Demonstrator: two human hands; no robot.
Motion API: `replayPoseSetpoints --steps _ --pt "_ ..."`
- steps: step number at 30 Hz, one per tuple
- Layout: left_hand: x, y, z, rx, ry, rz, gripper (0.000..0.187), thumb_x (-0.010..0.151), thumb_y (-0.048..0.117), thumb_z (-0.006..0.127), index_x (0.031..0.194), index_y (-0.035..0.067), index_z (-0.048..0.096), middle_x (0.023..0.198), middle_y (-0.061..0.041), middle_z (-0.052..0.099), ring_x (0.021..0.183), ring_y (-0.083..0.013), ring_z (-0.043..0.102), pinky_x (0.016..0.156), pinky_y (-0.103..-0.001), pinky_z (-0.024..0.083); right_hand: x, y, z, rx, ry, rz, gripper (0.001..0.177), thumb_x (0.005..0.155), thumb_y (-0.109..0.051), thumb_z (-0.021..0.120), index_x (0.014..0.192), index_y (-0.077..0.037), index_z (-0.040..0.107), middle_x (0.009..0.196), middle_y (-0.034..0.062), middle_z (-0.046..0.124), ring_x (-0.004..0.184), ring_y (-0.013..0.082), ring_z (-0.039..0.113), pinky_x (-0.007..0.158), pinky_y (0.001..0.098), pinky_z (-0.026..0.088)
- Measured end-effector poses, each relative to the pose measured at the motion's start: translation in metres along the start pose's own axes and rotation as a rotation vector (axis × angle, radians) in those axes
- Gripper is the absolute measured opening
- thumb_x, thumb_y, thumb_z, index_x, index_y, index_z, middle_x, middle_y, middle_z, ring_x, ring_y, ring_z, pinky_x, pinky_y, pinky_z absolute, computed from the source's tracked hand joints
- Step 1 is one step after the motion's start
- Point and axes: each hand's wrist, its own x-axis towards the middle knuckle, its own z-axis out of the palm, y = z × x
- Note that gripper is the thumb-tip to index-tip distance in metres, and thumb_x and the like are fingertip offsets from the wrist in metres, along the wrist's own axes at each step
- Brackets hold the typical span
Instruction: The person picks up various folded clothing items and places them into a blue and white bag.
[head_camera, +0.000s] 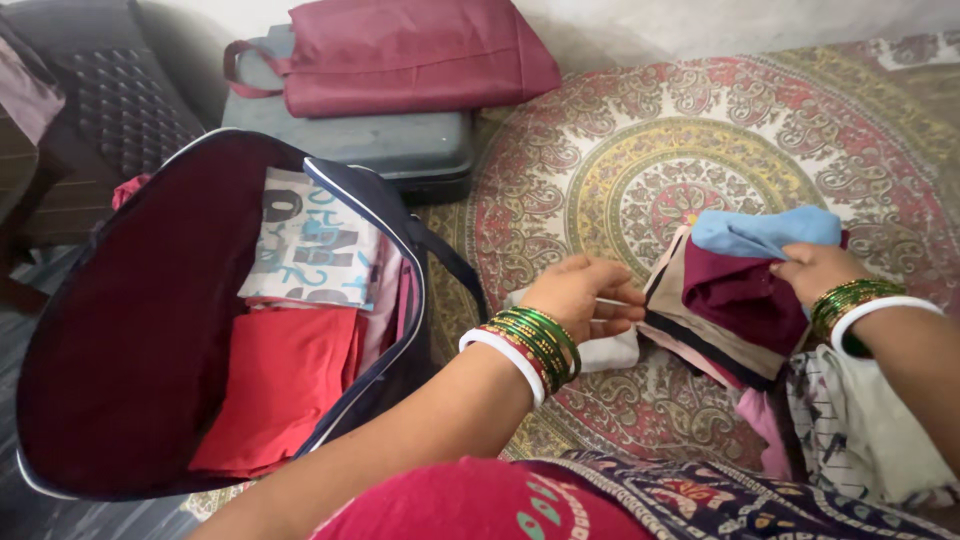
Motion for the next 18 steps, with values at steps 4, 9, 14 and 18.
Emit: replayPoseSetpoints --steps 4,9,14,18 --pt "-0.008 -0.003 -0.004 -0.011 -0.002 -0.051 0.024 0.093 0.019 0.064 0.111 0.006 0.055 0.099 -0.016 0.072 0.083 -0.0276 0.072 0.072 -0.038 0.060 0.008 0.021 0.006 0.020 -0.124 -0.075 0.047 0.095 -0.046 0.065 0.124 -0.011 0.075 0.119 0.0197 0.076 0.114 0.0362 0.071 0.104 0.0441 0.050" --pt "-0.012 -0.003 -0.013 0.015 -0.024 -0.070 0.026 0.094 0.021 0.065 0.113 0.005 0.057 0.101 -0.016 0.071 0.085 -0.0277 0.073 0.072 -0.037 0.059 -0.004 0.009 0.019 -0.090 -0.110 0.036 0.041 0.096 -0.044 0.064 0.121 -0.015 0.079 0.120 0.0178 0.075 0.112 0.0379 0.069 0.103 0.0458 0.050" --pt "-0.011 0.001 -0.024 0.049 0.005 -0.065 0.027 0.094 0.022 0.065 0.114 0.005 0.057 0.100 -0.016 0.071 0.084 -0.0273 0.072 0.071 -0.038 0.058 -0.033 -0.043 0.020 -0.154 -0.069 0.074 0.040 0.088 -0.043 0.075 0.114 -0.012 0.079 0.110 0.0178 0.082 0.104 0.0325 0.072 0.103 0.0444 0.057" --pt "-0.011 0.000 -0.024 0.033 0.023 -0.049 0.026 0.093 0.020 0.065 0.113 0.005 0.057 0.099 -0.015 0.072 0.084 -0.0272 0.072 0.070 -0.038 0.059 -0.077 -0.119 0.012 -0.342 0.001 -0.017 0.085 0.069 -0.053 0.089 0.142 -0.022 0.059 0.148 0.0149 0.053 0.132 0.0365 0.054 0.109 0.0472 0.045"
